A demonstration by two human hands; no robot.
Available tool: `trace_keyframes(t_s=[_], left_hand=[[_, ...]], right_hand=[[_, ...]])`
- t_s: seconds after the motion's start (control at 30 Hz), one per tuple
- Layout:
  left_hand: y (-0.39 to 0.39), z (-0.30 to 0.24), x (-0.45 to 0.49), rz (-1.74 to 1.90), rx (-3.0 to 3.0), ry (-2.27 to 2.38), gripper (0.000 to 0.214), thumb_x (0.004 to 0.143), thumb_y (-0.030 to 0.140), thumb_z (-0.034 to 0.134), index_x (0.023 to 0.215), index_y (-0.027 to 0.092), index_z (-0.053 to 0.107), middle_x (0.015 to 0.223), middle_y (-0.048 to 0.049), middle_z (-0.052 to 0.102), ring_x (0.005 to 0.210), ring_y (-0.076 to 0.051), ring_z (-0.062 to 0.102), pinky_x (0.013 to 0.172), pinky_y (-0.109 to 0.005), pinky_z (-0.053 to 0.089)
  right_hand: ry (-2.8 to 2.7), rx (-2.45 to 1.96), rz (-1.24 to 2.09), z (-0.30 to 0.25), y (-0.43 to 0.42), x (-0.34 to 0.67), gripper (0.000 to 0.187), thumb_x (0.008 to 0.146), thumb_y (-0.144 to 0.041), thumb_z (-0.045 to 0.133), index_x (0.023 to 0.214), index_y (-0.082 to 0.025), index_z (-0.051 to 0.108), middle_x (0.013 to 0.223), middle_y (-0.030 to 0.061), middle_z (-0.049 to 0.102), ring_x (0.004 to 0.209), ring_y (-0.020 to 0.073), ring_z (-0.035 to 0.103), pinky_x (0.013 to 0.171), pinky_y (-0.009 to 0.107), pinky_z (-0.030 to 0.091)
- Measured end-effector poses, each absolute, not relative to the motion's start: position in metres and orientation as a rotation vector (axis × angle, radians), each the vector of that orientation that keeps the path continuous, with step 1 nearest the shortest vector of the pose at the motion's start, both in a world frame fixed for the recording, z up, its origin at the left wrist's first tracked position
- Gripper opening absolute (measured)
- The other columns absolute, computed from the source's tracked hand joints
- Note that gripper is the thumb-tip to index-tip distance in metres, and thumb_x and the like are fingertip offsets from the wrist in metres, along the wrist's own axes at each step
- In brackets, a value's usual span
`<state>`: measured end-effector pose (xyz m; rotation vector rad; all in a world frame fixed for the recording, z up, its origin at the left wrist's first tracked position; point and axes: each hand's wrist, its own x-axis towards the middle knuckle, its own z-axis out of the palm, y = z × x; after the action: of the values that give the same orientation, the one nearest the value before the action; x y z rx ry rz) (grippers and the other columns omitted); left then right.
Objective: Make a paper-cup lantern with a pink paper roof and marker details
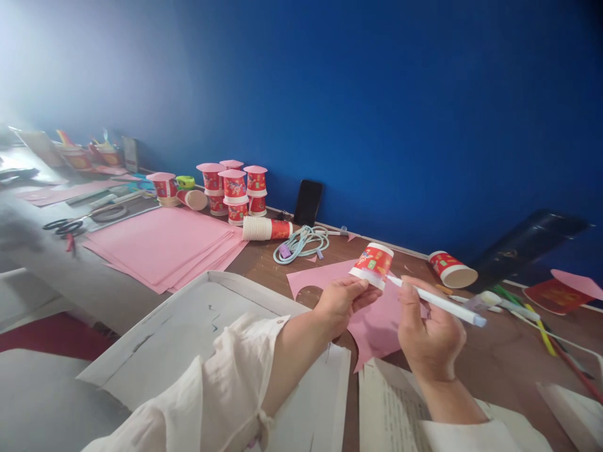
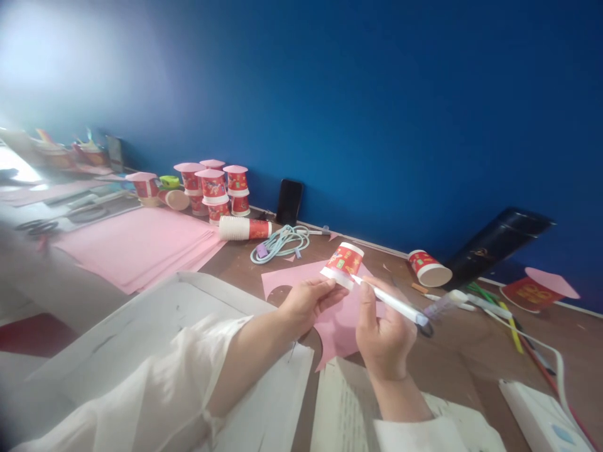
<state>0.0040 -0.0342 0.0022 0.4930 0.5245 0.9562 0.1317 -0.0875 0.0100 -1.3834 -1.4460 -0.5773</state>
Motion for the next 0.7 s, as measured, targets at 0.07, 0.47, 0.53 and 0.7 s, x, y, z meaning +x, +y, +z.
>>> trace_keyframes(t_s=[0.07, 0.47, 0.53, 0.7], left_hand=[[-0.0341, 0.0025, 0.0038, 0.948, 0.495, 0.505, 0.013, 0.084, 0.009, 0.059, 0.084, 0.003, 0.071, 0.084, -0.0138, 0.071, 0.081, -0.017, 0.069, 0.103, -0.038, 0.046], [-0.0347, -0.0002, 0.0052, 0.941, 0.556, 0.527, 0.013, 0.084, 0.011, 0.060, 0.083, 0.004, 0.071, 0.080, -0.0121, 0.072, 0.075, -0.014, 0.069, 0.099, -0.036, 0.048], [-0.0348, 0.0001, 0.0057, 0.942, 0.560, 0.541, 0.013, 0.084, 0.011, 0.061, 0.079, 0.004, 0.071, 0.079, -0.0123, 0.071, 0.076, -0.015, 0.069, 0.099, -0.036, 0.048], [-0.0344, -0.0011, 0.0070, 0.964, 0.565, 0.546, 0.010, 0.079, 0.013, 0.068, 0.076, 0.004, 0.070, 0.079, -0.0132, 0.071, 0.079, -0.017, 0.069, 0.099, -0.038, 0.048]], right_hand=[[-1.478, -1.379, -0.578, 0.0105, -0.0875, 0.1317, 0.016, 0.088, -0.025, 0.058, 0.096, -0.016, 0.069, 0.092, 0.0093, 0.073, 0.087, 0.0216, 0.068, 0.080, 0.031, 0.051], [-1.576, -1.401, -0.590, 0.0032, -0.0815, 0.1318, 0.016, 0.088, -0.027, 0.059, 0.096, -0.017, 0.068, 0.089, 0.0077, 0.073, 0.084, 0.0205, 0.068, 0.078, 0.029, 0.051], [-1.556, -1.415, -0.588, 0.0038, -0.0817, 0.1314, 0.017, 0.089, -0.028, 0.058, 0.097, -0.017, 0.069, 0.090, 0.0078, 0.073, 0.085, 0.0206, 0.068, 0.078, 0.029, 0.050], [-1.568, -1.407, -0.590, 0.0038, -0.0818, 0.1301, 0.018, 0.089, -0.030, 0.058, 0.095, -0.016, 0.069, 0.089, 0.0081, 0.073, 0.085, 0.0204, 0.068, 0.078, 0.029, 0.050]])
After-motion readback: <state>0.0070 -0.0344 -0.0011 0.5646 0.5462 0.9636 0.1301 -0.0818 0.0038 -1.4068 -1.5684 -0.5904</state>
